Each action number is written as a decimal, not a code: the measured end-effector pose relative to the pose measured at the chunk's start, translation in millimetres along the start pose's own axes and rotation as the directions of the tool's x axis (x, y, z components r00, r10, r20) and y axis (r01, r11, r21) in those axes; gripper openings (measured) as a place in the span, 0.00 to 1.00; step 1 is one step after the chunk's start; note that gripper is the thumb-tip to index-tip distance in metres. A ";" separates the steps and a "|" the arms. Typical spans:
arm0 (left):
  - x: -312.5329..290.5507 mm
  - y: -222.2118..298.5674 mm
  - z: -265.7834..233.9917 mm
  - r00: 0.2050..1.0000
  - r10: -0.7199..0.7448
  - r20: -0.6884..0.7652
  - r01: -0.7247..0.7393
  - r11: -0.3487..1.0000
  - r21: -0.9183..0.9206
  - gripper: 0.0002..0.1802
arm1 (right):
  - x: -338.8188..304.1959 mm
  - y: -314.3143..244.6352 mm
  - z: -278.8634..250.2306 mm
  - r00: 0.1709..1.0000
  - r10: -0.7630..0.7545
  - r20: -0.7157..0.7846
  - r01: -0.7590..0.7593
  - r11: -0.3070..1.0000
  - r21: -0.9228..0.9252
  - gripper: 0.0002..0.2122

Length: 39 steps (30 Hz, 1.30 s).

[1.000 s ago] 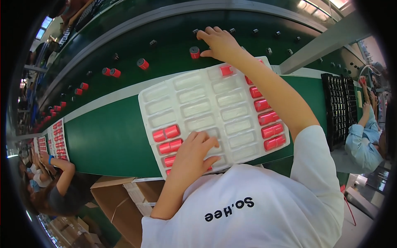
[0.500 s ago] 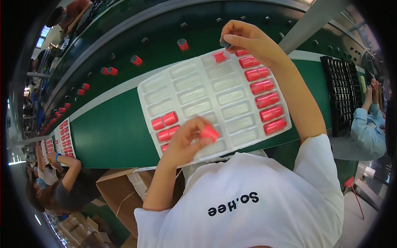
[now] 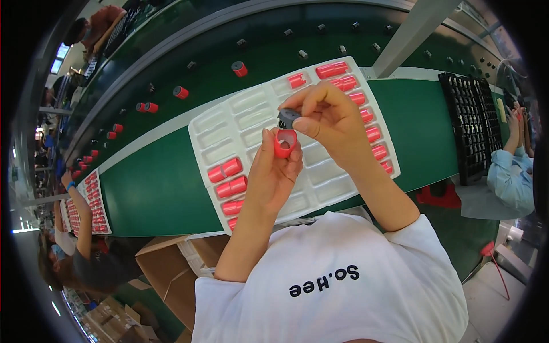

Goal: The person assembles pink cylindrical components by attaching gray caps to them by hand, then places the assembled components into a white plastic tray on a factory assembly line.

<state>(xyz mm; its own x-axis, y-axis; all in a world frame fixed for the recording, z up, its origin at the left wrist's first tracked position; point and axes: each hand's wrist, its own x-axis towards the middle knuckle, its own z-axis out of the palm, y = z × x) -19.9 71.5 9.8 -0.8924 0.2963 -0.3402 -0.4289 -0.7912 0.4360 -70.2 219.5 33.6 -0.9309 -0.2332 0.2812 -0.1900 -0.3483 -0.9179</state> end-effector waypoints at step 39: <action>8.5 -6.7 4.0 0.974 -0.106 -0.200 0.136 0.980 0.142 0.21 | 3.1 -12.2 9.6 0.981 -0.040 0.192 0.189 0.449 -0.873 0.07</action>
<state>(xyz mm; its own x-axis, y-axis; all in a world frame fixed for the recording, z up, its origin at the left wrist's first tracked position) -25.1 81.5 7.3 -0.7957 0.2656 -0.5444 -0.5618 -0.6595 0.4995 -67.7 214.3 48.3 -0.8454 -0.3889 0.3662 -0.5339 0.5922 -0.6035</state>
